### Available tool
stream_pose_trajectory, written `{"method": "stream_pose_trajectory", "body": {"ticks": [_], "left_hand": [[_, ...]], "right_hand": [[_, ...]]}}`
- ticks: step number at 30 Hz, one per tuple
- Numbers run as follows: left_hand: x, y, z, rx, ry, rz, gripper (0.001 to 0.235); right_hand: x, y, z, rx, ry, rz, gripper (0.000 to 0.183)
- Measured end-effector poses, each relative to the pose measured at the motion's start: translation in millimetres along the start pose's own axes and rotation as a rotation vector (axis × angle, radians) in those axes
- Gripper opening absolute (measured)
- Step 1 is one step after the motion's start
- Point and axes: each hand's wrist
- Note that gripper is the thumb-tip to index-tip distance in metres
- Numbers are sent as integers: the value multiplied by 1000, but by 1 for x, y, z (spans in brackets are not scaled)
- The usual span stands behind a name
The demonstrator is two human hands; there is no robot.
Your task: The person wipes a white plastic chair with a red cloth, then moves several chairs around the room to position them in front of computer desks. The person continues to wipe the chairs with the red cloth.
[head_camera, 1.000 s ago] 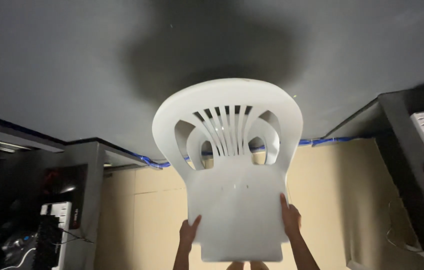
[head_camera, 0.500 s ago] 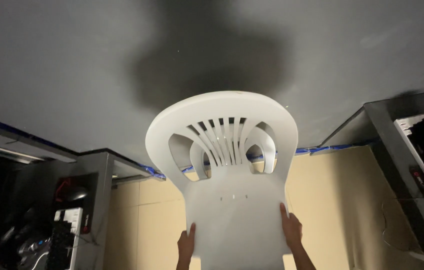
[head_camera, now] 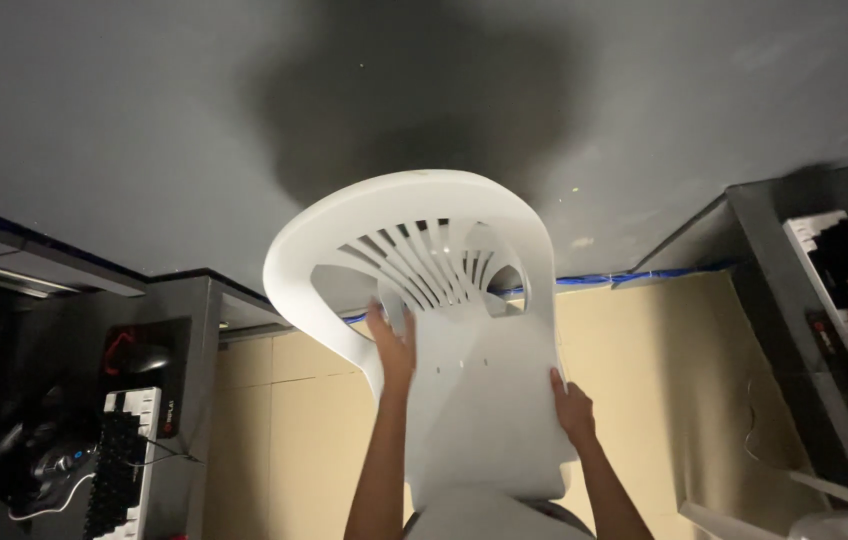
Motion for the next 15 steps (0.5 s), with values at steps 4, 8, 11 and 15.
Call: {"method": "stream_pose_trajectory", "body": {"ticks": [4, 8, 11, 15], "left_hand": [[-72, -3, 28, 71, 59, 36, 79], [-78, 4, 21, 166, -31, 62, 48], [-89, 3, -42, -11, -59, 148, 47], [-73, -13, 29, 204, -87, 107, 48]], "right_hand": [[-38, 10, 32, -4, -75, 42, 97], [-45, 18, 56, 14, -21, 17, 98], [-88, 43, 86, 38, 3, -32, 98], [-143, 62, 107, 355, -25, -173, 96]]}}
Point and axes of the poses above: each hand's wrist, its own x-axis away from the middle knuckle, its own y-axis out of the palm, z = x × y, and after that the axes turned 15 degrees about -z, right-handed
